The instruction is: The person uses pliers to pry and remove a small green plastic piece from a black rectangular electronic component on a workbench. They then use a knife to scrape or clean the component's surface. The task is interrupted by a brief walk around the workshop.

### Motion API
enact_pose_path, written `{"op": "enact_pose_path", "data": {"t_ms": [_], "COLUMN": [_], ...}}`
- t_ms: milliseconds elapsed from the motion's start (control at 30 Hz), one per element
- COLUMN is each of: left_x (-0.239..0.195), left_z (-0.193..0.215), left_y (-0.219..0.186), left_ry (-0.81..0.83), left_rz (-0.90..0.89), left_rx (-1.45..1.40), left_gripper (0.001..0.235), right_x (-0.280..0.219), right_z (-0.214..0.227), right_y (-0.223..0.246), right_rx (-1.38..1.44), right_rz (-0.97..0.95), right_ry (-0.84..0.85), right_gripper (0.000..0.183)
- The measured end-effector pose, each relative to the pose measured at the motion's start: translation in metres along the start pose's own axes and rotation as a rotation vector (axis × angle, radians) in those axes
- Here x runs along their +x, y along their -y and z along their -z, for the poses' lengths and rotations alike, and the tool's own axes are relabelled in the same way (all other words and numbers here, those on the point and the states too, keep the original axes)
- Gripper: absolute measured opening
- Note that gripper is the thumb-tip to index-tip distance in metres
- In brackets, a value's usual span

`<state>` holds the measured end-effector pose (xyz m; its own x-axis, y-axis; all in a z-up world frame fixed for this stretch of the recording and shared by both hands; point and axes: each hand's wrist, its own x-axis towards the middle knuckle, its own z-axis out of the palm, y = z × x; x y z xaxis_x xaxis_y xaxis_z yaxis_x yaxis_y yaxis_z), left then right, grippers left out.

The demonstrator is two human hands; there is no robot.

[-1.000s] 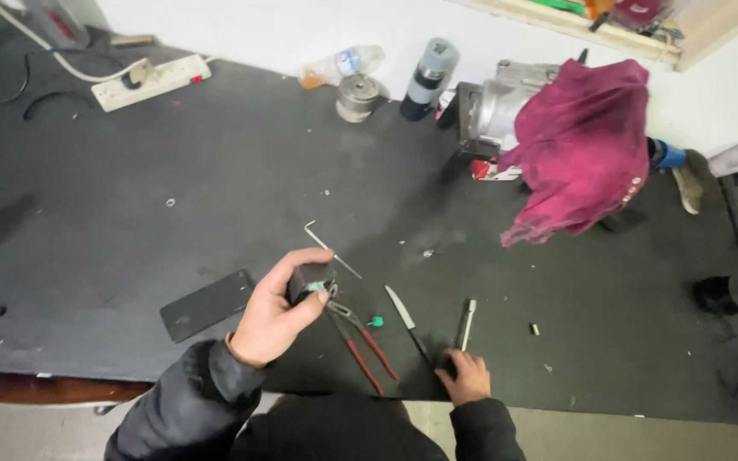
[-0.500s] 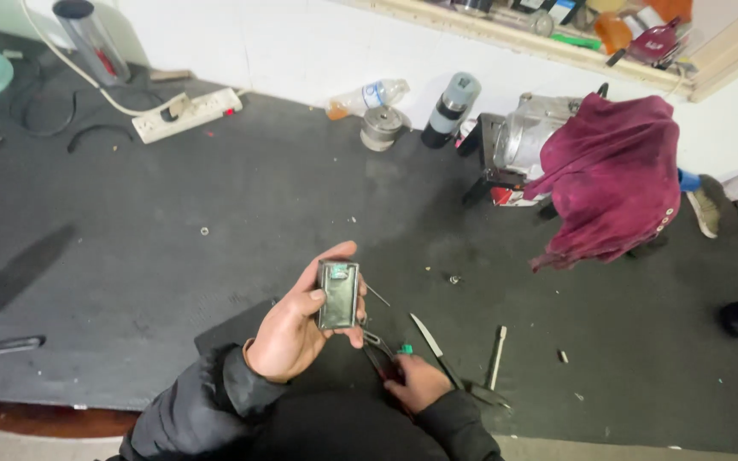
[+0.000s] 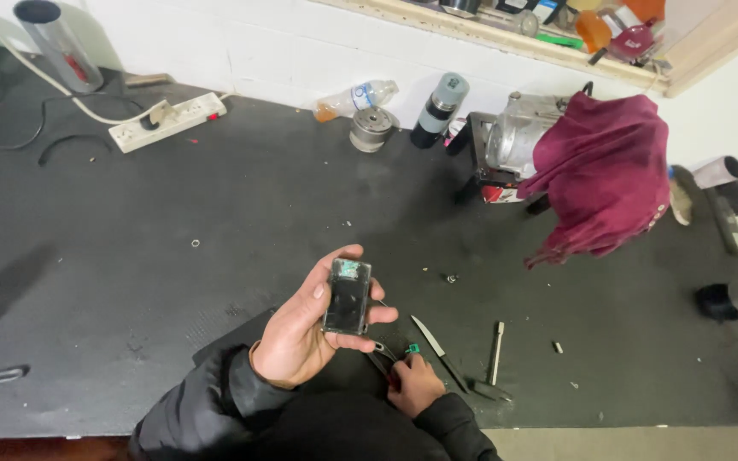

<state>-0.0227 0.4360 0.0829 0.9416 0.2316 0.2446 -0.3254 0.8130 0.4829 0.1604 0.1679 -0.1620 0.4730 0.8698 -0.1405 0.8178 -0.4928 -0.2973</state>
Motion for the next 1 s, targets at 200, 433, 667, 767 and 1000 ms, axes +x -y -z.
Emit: {"op": "enact_pose_path", "data": {"t_ms": [200,433,667,767,1000], "left_x": [-0.011,-0.018,-0.021,-0.019,-0.014], "left_z": [0.007,0.005,0.001,0.000,0.046], "left_y": [0.001,0.002,0.002,0.002,0.024], "left_ry": [0.089,0.140,0.120,0.120,-0.122], "left_rz": [-0.052,-0.071,-0.071,-0.070,0.076], "left_rx": [-0.103,-0.118,0.003,0.037,0.077], "left_gripper": [0.077,0.079,0.081,0.080,0.071], "right_x": [-0.006,-0.023,-0.031,-0.035,-0.027], "right_z": [-0.030,-0.068,-0.033,-0.032,0.021], "right_y": [-0.030,-0.070,-0.038,-0.039,-0.068], "right_rx": [0.276,0.871,0.259,0.170,-0.053], "right_rz": [-0.239,-0.178,0.058,0.157,-0.434], "right_ry": [0.089,0.093,-0.124,-0.168,-0.322], "right_gripper": [0.029,0.039,0.040,0.042,0.042]}}
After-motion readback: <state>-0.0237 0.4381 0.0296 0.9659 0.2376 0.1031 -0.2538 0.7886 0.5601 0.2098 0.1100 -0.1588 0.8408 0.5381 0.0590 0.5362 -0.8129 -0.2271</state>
